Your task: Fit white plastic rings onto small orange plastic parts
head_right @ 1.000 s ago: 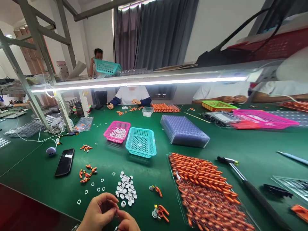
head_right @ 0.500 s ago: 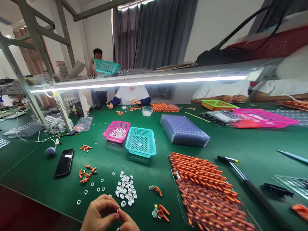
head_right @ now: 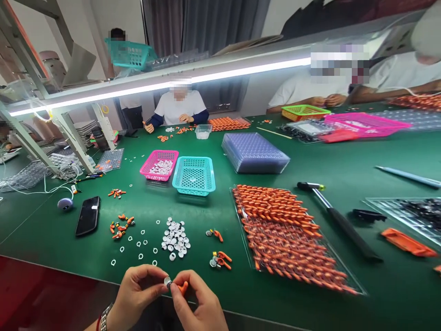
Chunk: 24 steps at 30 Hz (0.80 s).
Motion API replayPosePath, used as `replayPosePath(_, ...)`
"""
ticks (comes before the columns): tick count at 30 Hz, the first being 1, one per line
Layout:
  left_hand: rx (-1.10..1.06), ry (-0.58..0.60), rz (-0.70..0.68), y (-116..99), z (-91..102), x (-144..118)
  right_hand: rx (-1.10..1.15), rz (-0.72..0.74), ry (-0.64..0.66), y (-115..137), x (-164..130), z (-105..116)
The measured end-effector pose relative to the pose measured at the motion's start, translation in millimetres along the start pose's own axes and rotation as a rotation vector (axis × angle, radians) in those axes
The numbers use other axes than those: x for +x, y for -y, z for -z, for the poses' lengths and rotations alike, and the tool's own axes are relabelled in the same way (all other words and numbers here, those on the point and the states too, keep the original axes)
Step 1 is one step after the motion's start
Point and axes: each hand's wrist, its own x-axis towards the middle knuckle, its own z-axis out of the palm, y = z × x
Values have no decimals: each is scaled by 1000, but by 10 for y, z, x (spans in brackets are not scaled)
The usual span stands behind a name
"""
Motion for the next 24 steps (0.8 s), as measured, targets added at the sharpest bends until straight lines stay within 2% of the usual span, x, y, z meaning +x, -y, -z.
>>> replayPosePath(8, -76, 17, -43, 28, 2, -30, 82, -130, 39, 109, 24, -41)
replayPosePath(24, 1, 0, -55, 20, 16, -43, 46, -142, 66, 92, 19, -34)
